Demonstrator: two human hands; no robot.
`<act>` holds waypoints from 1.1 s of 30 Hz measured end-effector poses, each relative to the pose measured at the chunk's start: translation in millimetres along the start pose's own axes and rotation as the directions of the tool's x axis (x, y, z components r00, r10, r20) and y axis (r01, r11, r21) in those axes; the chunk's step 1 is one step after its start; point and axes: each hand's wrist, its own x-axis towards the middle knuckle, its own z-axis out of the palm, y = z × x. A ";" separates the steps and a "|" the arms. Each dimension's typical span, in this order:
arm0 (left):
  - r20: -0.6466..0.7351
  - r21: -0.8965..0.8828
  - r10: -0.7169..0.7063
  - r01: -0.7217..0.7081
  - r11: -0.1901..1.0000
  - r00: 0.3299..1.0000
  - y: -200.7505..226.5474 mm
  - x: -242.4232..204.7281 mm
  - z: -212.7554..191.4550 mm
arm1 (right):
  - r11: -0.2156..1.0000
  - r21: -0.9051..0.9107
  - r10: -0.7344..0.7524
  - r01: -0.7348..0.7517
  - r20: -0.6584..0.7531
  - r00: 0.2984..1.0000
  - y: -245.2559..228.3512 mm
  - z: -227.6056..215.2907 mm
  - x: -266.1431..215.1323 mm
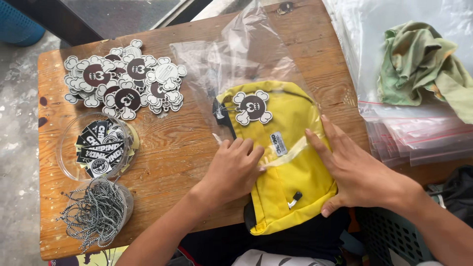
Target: The person attaches a skull-shaped charm to a yellow bag, then wipes a plastic bag with a cloth. They place the yellow bag and a sticker into the plastic bag and seal it. Next, they wipe a black bag with the cloth and attach a charm to it.
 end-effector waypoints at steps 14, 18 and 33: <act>0.123 -0.132 0.008 0.009 0.991 0.992 24.7 -34.8 -25.0 | 0.915 -0.190 0.356 -0.357 -0.040 0.934 -22.3 8.4 10.1; -0.008 -0.207 -0.031 0.029 0.978 0.999 30.6 -40.1 -21.4 | 0.945 -0.068 0.319 -0.320 -0.017 0.948 -24.8 -6.0 4.3; -0.400 0.021 -0.040 0.053 0.998 0.915 20.5 -25.7 6.1 | 0.965 -0.150 0.185 -0.214 -0.188 0.965 -1.3 2.7 14.6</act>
